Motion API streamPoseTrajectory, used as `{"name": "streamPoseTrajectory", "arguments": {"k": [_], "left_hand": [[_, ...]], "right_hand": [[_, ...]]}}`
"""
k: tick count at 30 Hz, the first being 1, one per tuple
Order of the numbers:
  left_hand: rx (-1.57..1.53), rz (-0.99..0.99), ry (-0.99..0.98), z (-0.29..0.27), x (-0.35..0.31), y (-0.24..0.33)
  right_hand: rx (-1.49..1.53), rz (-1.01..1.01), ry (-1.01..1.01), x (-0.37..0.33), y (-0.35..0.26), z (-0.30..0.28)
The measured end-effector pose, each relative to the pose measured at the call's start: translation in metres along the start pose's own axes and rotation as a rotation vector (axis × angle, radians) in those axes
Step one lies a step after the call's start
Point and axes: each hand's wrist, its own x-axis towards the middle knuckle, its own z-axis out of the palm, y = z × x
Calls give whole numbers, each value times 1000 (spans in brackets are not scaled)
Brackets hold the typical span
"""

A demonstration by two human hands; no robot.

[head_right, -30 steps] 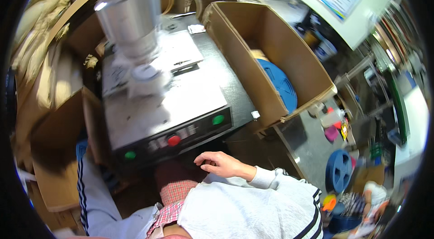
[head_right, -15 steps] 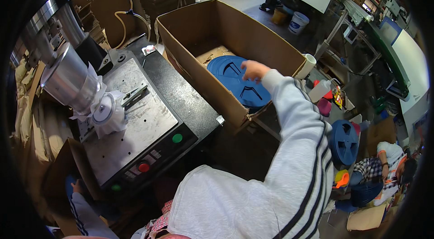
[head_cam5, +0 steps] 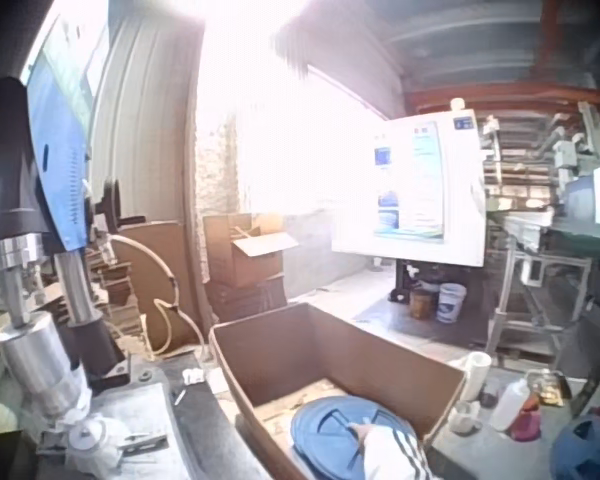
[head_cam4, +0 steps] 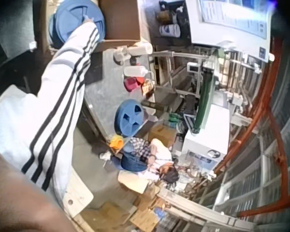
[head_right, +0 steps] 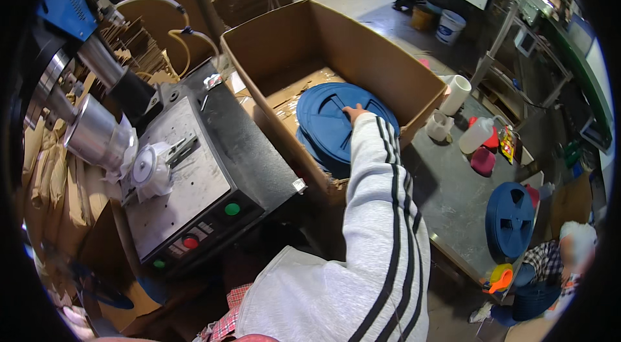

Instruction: The person assembles blue plastic reels by placing them onto a vertical spindle on a small machine, then removes them and stacks them into a cardboard box. The process is repeated multiple times with consistent handling of the reels and box.

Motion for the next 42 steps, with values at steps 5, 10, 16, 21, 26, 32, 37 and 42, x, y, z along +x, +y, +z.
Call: {"name": "streamPoseTrajectory", "arguments": {"k": [5,10,16,21,26,32,37,42], "left_hand": [[-40,63,-124,108,-41,65],[-135,147,-344,190,-70,101],[-264,211,-575,223,-115,134],[-364,149,-696,201,-169,149],[-628,35,-895,204,-201,155],[-799,-30,-897,197,-226,162],[-920,29,-849,202,-227,153],[-899,132,-816,215,-223,142]], "right_hand": [[28,-77,16,-1,-4,-16],[357,-280,336,-48,-19,-98],[620,-894,691,-200,-106,-178],[757,-1223,156,-363,-208,-134],[704,-1254,-150,-444,-267,-75],[610,-1341,-346,-471,-315,-33],[607,-1349,-339,-469,-329,-17],[674,-1360,-322,-461,-328,-6]]}}
